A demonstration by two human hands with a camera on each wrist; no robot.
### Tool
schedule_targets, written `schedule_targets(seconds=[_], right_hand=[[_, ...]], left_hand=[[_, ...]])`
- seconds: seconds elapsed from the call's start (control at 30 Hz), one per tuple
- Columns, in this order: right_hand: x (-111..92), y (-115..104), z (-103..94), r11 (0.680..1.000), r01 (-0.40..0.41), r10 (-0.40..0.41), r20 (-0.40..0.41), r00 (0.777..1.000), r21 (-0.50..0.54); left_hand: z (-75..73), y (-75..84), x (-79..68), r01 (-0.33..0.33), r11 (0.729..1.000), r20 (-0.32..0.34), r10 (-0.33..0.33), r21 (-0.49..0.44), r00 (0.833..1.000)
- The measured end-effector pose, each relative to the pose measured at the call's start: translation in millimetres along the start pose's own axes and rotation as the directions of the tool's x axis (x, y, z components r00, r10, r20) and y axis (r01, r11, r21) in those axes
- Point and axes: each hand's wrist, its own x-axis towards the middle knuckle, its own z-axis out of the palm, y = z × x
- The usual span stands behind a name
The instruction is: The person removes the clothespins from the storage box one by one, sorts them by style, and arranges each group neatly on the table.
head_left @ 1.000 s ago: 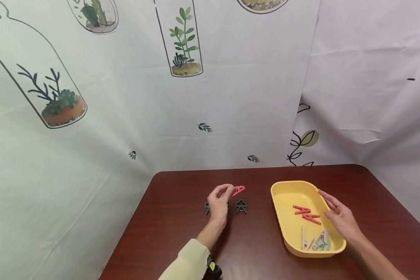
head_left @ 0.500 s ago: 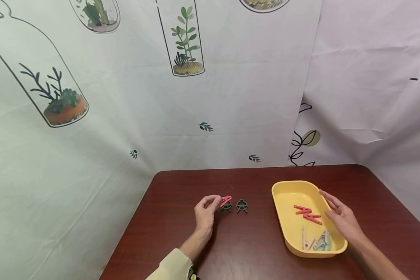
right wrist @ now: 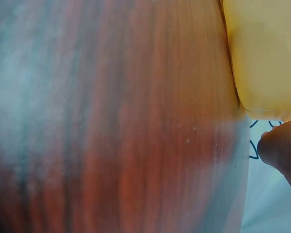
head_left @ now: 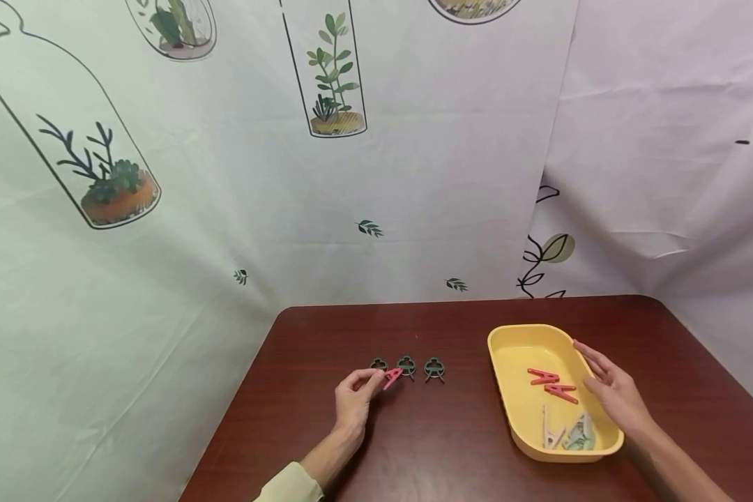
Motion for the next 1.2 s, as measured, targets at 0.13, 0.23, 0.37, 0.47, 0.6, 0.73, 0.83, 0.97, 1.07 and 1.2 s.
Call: schedule_targets(seconds=[0.13, 0.23, 0.37, 0.47, 0.6, 0.73, 0.83, 0.97, 1.07, 1.2], right_hand=[[-0.1, 0.6, -0.2, 1.0, -0.011, 0.011, -0.002, 1.0, -0.014], [-0.5, 1.1, -0.3, 0.999, -0.022, 0.022, -0.001, 1.0, -0.024], [-0.5, 1.5, -0.7, 1.0, -0.009, 0.009, 0.0, 1.0, -0.022], [0.0, 1.6, -0.9, 1.0, 0.006, -0.006, 0.001, 1.0, -0.017], [0.1, 1.9, -0.9, 1.0, 0.004, -0.004, 0.001, 1.0, -0.019], [-0.4, 2.3, -0.6, 1.0, -0.008, 0.008, -0.001, 1.0, -0.029], [-0.4, 2.4, -0.6, 0.999, -0.012, 0.012, 0.0, 1.0, -0.034], [-0.4, 2.4, -0.8, 1.0, -0.01, 0.01, 0.003, 1.0, -0.027], [-0.5, 2.4, -0.8, 1.0, -0.005, 0.005, 0.006, 1.0, -0.015], [-0.6, 2.5, -0.6, 1.0, -0.001, 0.001, 0.006, 1.0, -0.009]], left_hand=[[-7.1, -0.7, -2.9, 0.009, 0.998, -0.005, -0.008, 0.057, 1.0], [-11.5, -1.5, -4.1, 0.026, 0.996, -0.001, -0.026, 0.087, 1.0], [-14.6, 0.0, -5.3, 0.055, 0.986, -0.02, -0.053, 0.157, 0.998], [-15.6, 2.8, -6.5, 0.072, 0.972, -0.042, -0.064, 0.225, 0.997], [-18.2, 5.5, -8.7, 0.085, 0.95, -0.055, -0.071, 0.299, 0.996], [-21.5, 7.1, -10.1, 0.102, 0.941, -0.054, -0.089, 0.323, 0.995], [-23.1, 8.5, -10.8, 0.109, 0.934, -0.049, -0.098, 0.339, 0.994], [-24.4, 11.5, -13.7, 0.107, 0.918, -0.043, -0.098, 0.382, 0.994], [-25.9, 13.4, -15.6, 0.096, 0.907, -0.032, -0.092, 0.411, 0.995], [-28.4, 15.5, -17.3, 0.098, 0.89, -0.022, -0.098, 0.445, 0.995]])
